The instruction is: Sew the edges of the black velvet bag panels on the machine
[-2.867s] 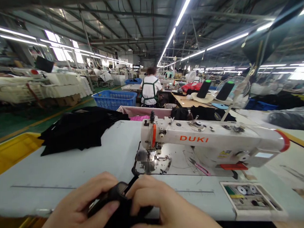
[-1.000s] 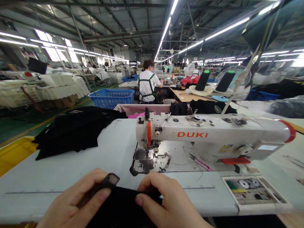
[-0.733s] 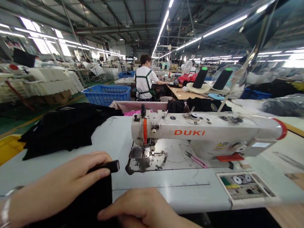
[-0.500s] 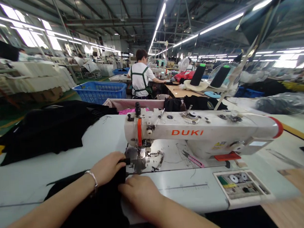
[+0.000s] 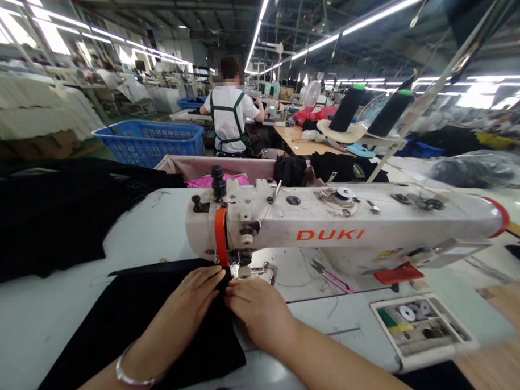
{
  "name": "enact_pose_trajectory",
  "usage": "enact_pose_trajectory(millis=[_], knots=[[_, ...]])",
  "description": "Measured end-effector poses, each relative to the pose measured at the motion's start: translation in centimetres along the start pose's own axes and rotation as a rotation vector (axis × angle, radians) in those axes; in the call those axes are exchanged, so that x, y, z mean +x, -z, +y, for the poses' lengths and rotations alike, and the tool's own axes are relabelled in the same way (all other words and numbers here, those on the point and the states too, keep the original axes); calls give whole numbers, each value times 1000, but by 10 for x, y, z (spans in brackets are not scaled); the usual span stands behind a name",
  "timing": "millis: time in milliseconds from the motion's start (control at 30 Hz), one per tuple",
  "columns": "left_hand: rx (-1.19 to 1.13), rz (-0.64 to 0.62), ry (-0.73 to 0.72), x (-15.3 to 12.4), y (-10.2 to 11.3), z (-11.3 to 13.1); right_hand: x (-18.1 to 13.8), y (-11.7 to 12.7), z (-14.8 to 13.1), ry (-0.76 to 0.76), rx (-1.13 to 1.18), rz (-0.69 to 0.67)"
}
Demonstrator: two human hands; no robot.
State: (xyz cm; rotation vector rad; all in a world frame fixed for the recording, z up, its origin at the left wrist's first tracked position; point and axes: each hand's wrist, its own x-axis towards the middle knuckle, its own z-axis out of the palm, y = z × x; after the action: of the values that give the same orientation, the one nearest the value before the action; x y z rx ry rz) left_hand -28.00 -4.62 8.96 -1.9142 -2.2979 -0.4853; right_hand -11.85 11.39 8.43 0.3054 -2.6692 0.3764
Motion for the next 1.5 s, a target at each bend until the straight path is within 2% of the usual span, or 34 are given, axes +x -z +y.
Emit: enact_pose_trajectory(millis=[100, 300, 633, 900, 1167, 1233, 1367, 1433, 1500], knots=[[-49, -9, -19, -7, 5, -6, -1, -3, -3, -22, 28, 38], [-121, -46, -53, 10, 15, -24, 9, 4, -11, -60, 1, -15], [-153, -43, -31, 4, 13, -7, 5, 7, -9, -42, 83, 27], [-163, -63, -29, 8, 15, -8, 6, 10, -9, -61, 92, 21], [-163, -93, -7, 13, 16, -15, 5, 2, -9, -92, 96, 13], [-158, -115, -23, 5, 21, -13, 1, 12, -11, -102, 101, -6], [-50, -125, -85, -33, 28, 7, -17, 54, -14, -185, 146, -113], [3, -61, -147, -53, 26, 20, -27, 71, -10, -234, 116, -139], [6, 19, -200, -66, 24, 30, -29, 76, 0, -282, 46, -144]])
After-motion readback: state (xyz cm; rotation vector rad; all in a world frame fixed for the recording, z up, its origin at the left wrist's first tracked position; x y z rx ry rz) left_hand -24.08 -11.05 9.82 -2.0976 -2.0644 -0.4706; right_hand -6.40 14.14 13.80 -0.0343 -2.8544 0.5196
